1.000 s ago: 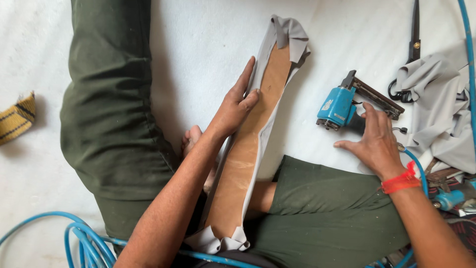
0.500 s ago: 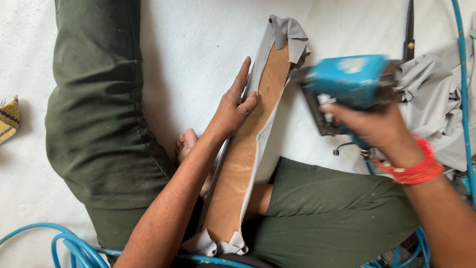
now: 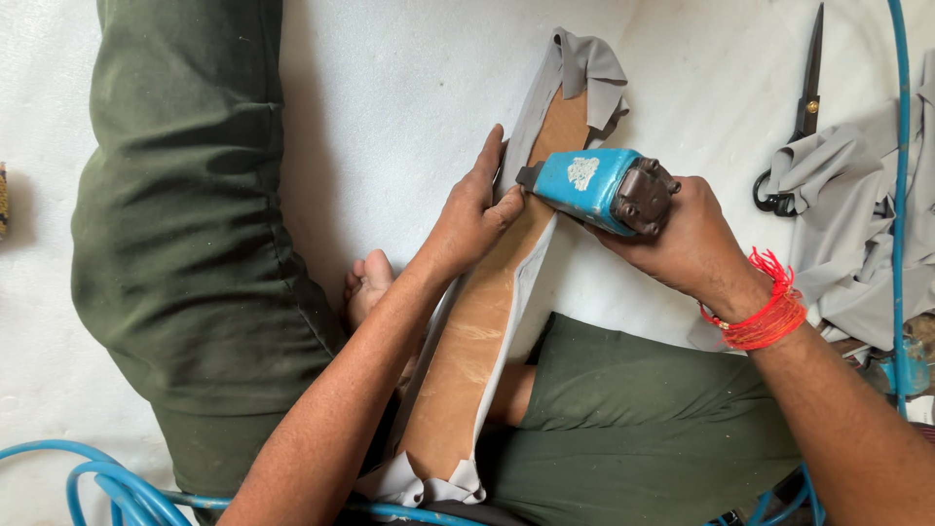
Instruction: The person wraps a long wooden piece with light-colored fabric and secures it using a pneumatic staple gun. They repeatedly fold the fabric edges and drive staples along the length of the piece to hold the fabric in place.
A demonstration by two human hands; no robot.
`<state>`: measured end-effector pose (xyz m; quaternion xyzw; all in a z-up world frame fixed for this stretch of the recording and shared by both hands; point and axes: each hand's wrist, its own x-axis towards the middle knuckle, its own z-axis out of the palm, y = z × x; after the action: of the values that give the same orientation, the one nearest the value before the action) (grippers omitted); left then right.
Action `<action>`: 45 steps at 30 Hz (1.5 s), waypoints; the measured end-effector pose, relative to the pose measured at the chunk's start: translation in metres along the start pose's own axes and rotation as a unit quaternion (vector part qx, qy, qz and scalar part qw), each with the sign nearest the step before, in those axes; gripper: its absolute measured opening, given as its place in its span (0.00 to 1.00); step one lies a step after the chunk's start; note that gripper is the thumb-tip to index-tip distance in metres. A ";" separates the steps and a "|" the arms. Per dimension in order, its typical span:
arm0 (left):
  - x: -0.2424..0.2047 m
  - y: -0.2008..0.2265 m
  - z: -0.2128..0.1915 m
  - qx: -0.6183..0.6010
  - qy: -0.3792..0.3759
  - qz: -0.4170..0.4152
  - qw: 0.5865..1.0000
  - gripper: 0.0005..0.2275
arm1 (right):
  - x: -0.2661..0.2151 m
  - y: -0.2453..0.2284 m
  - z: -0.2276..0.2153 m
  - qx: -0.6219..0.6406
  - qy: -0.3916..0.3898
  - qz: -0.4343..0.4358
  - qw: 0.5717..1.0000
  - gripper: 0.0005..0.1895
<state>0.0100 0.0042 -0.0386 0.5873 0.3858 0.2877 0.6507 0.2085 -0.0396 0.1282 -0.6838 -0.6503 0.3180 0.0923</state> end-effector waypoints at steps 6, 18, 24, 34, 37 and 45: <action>-0.003 0.008 -0.003 0.047 -0.008 -0.018 0.999 0.34 | 0.011 0.000 -0.005 0.006 -0.024 -0.008 1.000 0.17; -0.006 0.020 -0.003 0.048 0.019 -0.009 0.999 0.34 | 0.018 0.018 -0.016 0.066 0.009 0.018 0.998 0.19; -0.004 0.022 -0.002 0.045 0.008 -0.057 0.997 0.31 | 0.031 0.021 -0.017 0.044 -0.018 -0.004 0.999 0.18; -0.005 0.019 0.001 0.060 0.012 -0.041 0.997 0.30 | 0.038 0.023 -0.020 -0.013 -0.047 0.010 0.999 0.20; -0.004 0.021 0.001 0.066 0.017 -0.031 0.997 0.30 | 0.043 0.026 -0.025 0.050 -0.059 0.014 0.997 0.21; -0.005 0.025 -0.002 0.058 0.026 -0.040 0.997 0.30 | 0.062 0.026 -0.027 -0.021 -0.074 0.022 0.997 0.20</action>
<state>0.0074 0.0044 -0.0127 0.6008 0.4420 0.2537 0.6159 0.2426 0.0238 0.1157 -0.6741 -0.6466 0.3562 0.0224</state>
